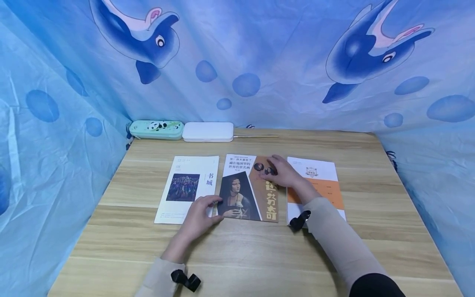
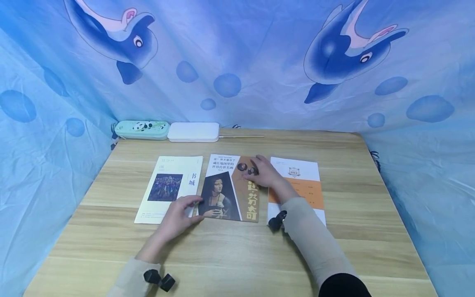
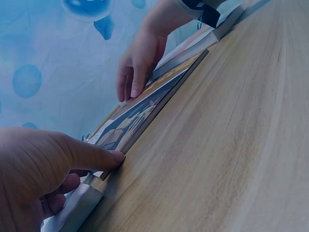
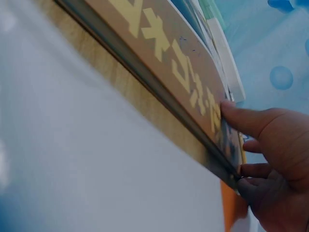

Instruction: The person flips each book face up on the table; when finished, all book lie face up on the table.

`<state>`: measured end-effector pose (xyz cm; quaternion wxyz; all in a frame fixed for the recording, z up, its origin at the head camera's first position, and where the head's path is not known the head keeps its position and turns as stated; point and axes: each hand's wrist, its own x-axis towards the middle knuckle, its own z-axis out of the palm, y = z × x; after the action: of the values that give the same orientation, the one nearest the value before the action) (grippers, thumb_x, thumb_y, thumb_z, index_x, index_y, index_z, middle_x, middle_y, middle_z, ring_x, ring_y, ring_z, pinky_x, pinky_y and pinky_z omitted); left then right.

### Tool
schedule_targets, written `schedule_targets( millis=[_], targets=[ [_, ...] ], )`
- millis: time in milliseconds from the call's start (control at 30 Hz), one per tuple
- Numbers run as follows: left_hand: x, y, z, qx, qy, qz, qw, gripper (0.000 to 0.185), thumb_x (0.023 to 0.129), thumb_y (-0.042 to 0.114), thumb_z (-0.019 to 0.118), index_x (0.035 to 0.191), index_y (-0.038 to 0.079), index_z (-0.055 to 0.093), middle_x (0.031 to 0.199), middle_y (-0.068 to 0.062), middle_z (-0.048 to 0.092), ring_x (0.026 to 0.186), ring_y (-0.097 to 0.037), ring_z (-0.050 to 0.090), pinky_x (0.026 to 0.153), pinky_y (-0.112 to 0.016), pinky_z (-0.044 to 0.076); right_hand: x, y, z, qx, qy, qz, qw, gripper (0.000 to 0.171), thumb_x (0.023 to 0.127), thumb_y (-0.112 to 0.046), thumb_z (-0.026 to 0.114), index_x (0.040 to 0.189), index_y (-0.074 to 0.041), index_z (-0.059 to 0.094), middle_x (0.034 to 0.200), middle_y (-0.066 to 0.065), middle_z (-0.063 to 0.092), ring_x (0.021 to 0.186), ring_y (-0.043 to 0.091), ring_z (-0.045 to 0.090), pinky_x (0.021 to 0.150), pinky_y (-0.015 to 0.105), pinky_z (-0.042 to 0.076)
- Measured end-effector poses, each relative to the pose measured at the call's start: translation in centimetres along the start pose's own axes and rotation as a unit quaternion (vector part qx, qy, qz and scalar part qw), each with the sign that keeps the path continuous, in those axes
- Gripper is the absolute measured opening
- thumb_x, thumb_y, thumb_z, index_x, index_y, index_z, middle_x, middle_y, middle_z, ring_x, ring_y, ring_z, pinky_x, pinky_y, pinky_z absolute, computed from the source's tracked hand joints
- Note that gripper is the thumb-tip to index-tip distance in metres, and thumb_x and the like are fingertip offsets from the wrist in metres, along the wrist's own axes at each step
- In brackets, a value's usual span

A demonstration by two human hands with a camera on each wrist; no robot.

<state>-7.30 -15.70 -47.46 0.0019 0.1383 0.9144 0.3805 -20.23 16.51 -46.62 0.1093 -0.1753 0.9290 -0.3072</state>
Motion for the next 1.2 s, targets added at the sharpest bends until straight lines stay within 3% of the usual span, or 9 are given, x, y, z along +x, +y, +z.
schedule_targets(
  millis=[200, 467, 667, 733, 900, 1200],
  targets=[
    [0.0, 0.0, -0.1, 0.001, -0.004, 0.004, 1.0000, 0.055, 0.069, 0.013, 0.094, 0.119, 0.008, 0.072, 0.119, -0.008, 0.071, 0.107, -0.026, 0.064, 0.098, -0.046, 0.051, -0.4, -0.5, -0.4, -0.002, -0.017, 0.007, 1.000, 0.083, 0.094, -0.037, 0.074, 0.153, 0.006, 0.034, 0.156, 0.027, 0.033, 0.142, 0.044, 0.036, 0.115, 0.055, 0.037],
    [0.1, 0.2, -0.2, -0.005, -0.004, 0.022, 0.9997, 0.054, 0.071, 0.017, 0.093, 0.119, 0.006, 0.071, 0.120, -0.008, 0.070, 0.110, -0.025, 0.063, 0.101, -0.044, 0.051, -0.8, -0.8, -0.5, 0.010, -0.014, 0.024, 1.000, 0.085, 0.095, -0.038, 0.071, 0.156, 0.004, 0.029, 0.163, 0.029, 0.016, 0.148, 0.047, 0.021, 0.120, 0.056, 0.026],
    [0.3, 1.9, 0.4, -0.015, 0.009, 0.069, 0.9974, 0.055, 0.079, 0.020, 0.088, 0.126, 0.002, 0.067, 0.128, -0.013, 0.065, 0.119, -0.031, 0.059, 0.106, -0.050, 0.046, -2.6, -1.1, -1.3, 0.022, 0.024, -0.018, 0.999, 0.075, 0.094, -0.039, 0.072, 0.148, 0.004, 0.042, 0.151, 0.028, 0.040, 0.136, 0.045, 0.042, 0.113, 0.058, 0.038],
    [0.6, 2.7, 0.8, -0.025, -0.009, 0.076, 0.9968, 0.057, 0.081, 0.021, 0.086, 0.131, 0.003, 0.064, 0.133, -0.014, 0.063, 0.124, -0.033, 0.057, 0.109, -0.051, 0.044, -3.7, -1.1, -2.0, 0.024, 0.030, -0.020, 0.999, 0.074, 0.095, -0.037, 0.071, 0.148, 0.004, 0.041, 0.148, 0.027, 0.044, 0.135, 0.045, 0.044, 0.112, 0.059, 0.038],
    [1.2, 4.4, 2.3, -0.026, -0.065, 0.087, 0.9938, 0.063, 0.085, 0.025, 0.083, 0.140, 0.004, 0.058, 0.142, -0.015, 0.057, 0.132, -0.032, 0.052, 0.114, -0.050, 0.039, -6.3, 0.1, -4.1, 0.023, 0.033, -0.003, 0.999, 0.075, 0.098, -0.030, 0.069, 0.154, 0.004, 0.033, 0.156, 0.027, 0.038, 0.144, 0.044, 0.033, 0.118, 0.060, 0.028],
    [2.0, 7.6, 5.3, 0.003, -0.151, 0.120, 0.9812, 0.064, 0.091, 0.036, 0.075, 0.145, 0.008, 0.053, 0.149, -0.010, 0.052, 0.138, -0.028, 0.047, 0.117, -0.047, 0.036, -9.7, 3.5, -7.2, 0.022, 0.025, 0.081, 0.996, 0.076, 0.098, -0.035, 0.069, 0.156, -0.003, 0.033, 0.159, 0.024, 0.033, 0.148, 0.044, 0.025, 0.118, 0.063, 0.025]
  ],
)
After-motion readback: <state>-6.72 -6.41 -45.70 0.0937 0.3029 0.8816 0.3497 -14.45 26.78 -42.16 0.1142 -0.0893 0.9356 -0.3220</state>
